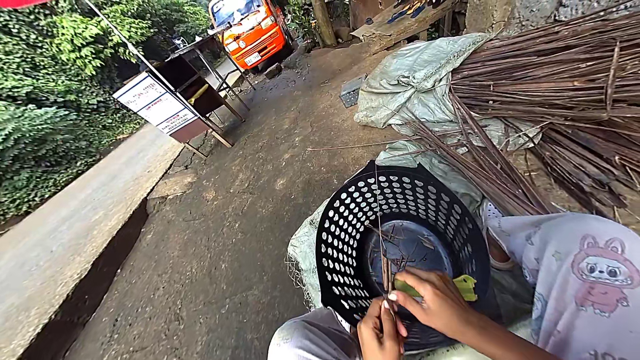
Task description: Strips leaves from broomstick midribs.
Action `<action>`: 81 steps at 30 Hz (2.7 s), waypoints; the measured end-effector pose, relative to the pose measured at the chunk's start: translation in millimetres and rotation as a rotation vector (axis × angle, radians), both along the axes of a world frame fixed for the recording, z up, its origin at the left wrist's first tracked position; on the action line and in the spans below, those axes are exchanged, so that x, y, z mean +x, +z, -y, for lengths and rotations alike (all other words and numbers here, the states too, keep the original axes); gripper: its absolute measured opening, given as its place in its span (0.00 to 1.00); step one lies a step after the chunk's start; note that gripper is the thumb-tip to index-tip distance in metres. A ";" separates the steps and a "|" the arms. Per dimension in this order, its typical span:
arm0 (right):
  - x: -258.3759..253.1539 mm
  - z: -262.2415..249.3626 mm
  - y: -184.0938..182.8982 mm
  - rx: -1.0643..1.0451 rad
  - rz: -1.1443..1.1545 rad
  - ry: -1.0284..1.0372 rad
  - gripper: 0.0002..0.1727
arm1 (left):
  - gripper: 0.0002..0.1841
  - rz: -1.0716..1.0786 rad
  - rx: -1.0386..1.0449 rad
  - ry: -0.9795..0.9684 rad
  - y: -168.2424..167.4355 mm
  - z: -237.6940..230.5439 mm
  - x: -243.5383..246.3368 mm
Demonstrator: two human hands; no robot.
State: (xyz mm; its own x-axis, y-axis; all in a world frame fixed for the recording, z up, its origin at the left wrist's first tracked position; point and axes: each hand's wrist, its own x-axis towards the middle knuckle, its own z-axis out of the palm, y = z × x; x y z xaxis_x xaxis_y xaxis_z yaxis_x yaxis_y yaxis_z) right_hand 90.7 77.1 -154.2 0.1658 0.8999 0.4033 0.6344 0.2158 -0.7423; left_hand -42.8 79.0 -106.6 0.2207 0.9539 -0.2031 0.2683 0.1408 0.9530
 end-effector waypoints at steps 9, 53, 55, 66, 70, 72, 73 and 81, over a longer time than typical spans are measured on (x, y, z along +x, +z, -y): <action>48.3 -34.6 28.0 -0.494 -0.594 0.157 0.15 | 0.21 0.337 -0.334 0.030 1.1 4.2 -4.5; 31.7 -46.4 23.7 0.010 -0.718 -0.185 0.20 | 0.24 0.800 -0.673 -0.021 -10.8 -3.2 0.1; 49.8 -50.2 29.2 -0.120 -0.707 -0.304 0.21 | 0.24 0.879 -0.708 -0.034 -14.2 -3.5 -5.8; 43.9 -8.8 22.9 -0.378 -0.394 0.619 0.21 | 0.19 1.176 -0.872 -0.115 -20.4 -7.5 -14.9; 42.5 -8.6 22.9 -0.448 -0.235 0.625 0.19 | 0.23 1.079 -0.823 -0.071 -14.1 -4.8 -12.1; 38.8 -8.0 24.4 -0.412 -0.183 0.530 0.18 | 0.23 1.061 -0.806 -0.064 -13.9 -5.7 -11.9; 36.2 -7.5 23.8 -0.383 -0.166 0.480 0.18 | 0.23 1.062 -0.801 -0.061 -14.9 -6.4 -12.1; 16.6 -14.8 7.4 -0.107 0.022 0.077 0.17 | 0.23 1.031 -0.815 0.008 -16.0 -14.8 -5.9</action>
